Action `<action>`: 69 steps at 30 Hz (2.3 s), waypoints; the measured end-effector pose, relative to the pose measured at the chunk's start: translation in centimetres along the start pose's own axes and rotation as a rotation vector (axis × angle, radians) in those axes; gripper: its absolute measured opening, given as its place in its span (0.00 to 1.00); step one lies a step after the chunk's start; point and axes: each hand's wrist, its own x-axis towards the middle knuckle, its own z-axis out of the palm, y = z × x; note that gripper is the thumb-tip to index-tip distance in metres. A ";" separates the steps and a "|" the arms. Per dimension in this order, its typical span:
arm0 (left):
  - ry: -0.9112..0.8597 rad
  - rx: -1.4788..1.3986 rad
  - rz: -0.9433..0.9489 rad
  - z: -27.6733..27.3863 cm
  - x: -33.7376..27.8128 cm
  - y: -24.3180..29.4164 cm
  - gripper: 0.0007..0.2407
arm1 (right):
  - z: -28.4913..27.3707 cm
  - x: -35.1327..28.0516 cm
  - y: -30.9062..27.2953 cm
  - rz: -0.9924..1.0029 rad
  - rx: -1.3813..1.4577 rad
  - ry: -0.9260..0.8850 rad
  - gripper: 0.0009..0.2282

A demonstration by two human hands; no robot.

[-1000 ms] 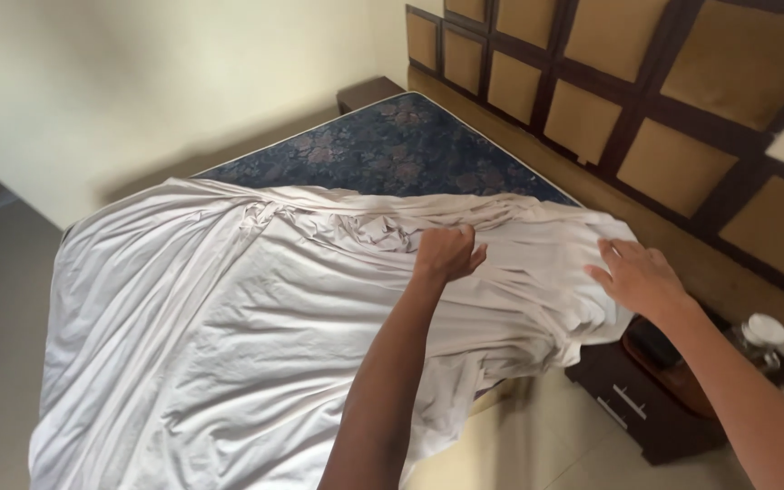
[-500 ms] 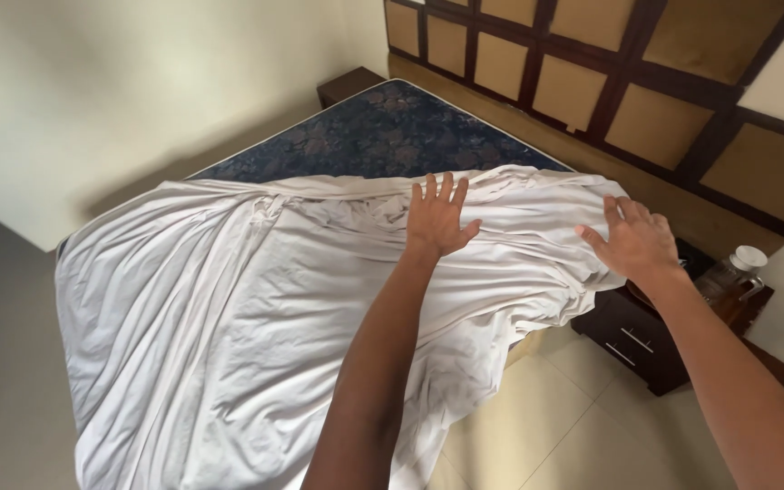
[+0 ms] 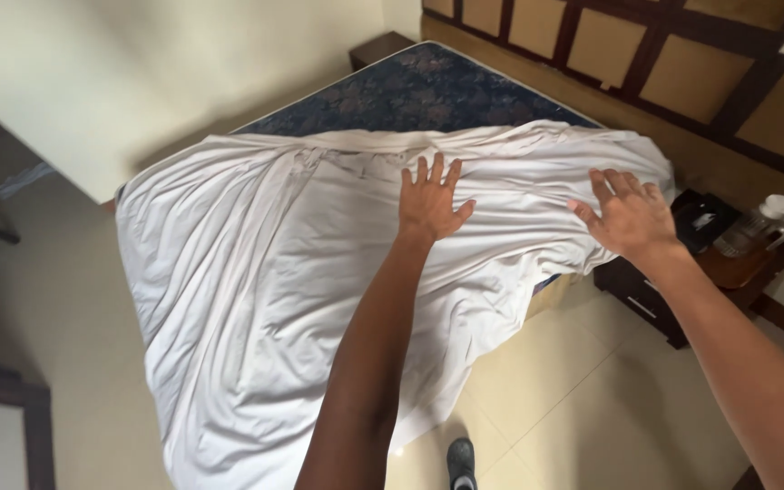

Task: The person spreads a white bed sheet over a mattress, smoothing out wrinkles and tucking the edges under the mattress. They move around the bed to adjust the sheet on all sides, ensuring it is properly fitted.

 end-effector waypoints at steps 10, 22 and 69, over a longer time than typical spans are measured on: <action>-0.010 0.019 -0.033 -5.7 -10.7 -5.7 0.35 | -5.9 -5.9 -7.6 -0.061 -0.040 0.068 0.35; 0.057 0.012 0.065 -6.4 -19.7 -20.1 0.35 | -8.7 -9.1 -25.6 -0.030 -0.049 0.146 0.34; -0.031 0.042 0.079 -6.4 -46.5 -73.2 0.36 | -12.1 -8.2 -83.5 -0.004 0.127 0.157 0.30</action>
